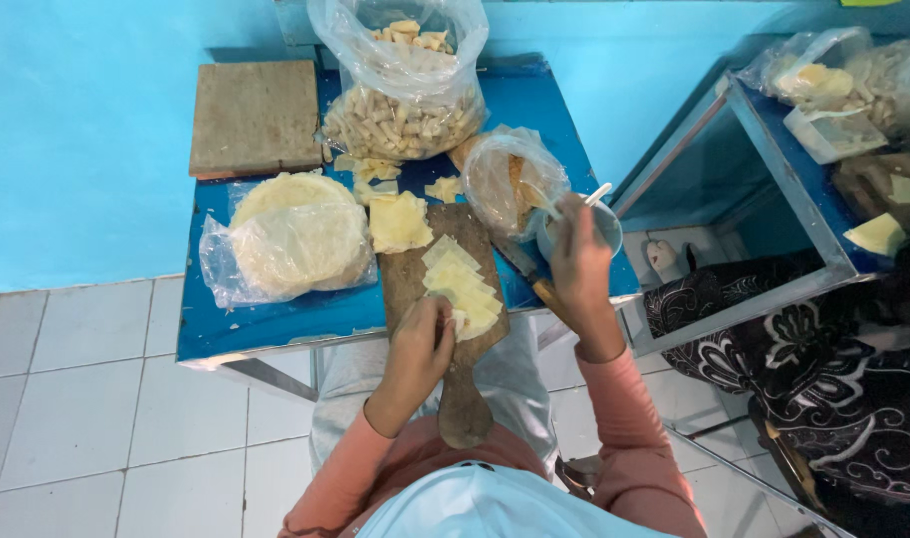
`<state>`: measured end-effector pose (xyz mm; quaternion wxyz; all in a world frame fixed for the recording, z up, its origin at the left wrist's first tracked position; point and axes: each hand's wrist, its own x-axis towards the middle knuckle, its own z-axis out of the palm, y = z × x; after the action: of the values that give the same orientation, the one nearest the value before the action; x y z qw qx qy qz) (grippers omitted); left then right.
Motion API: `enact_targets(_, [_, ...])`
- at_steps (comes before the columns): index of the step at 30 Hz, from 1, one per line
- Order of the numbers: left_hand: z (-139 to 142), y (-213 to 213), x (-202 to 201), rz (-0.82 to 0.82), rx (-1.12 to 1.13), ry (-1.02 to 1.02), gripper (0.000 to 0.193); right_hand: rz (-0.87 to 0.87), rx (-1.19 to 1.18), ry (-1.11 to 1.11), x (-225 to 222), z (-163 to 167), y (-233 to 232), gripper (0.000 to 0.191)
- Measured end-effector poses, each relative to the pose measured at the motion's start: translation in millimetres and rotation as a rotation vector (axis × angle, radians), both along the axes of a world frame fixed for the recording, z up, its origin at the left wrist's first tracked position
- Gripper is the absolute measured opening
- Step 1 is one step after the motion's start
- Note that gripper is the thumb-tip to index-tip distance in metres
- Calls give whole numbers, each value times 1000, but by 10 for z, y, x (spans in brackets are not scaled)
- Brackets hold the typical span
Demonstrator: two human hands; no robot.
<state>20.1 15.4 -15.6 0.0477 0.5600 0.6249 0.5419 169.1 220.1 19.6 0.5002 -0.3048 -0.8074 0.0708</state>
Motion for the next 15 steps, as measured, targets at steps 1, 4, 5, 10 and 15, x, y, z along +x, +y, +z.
enact_targets(1, [10, -5, -3, -3, 9, 20, 16, -64, 119, -55, -28, 21, -53, 40])
enact_targets(4, [16, -16, -7, -14, 22, 70, 10, -103, 263, -161, -49, 5, -326, 56])
enact_targets(5, [11, -18, -3, -13, 25, 70, 10, -10, 164, -154, -7, -31, -474, 57])
enact_targets(10, [-19, -26, -17, -24, 21, 48, 11, 150, -169, -337, 154, -196, -882, 70])
enact_targets(15, [-24, -20, 0, -21, 37, 31, 10, 177, -267, -249, 115, -397, -920, 64])
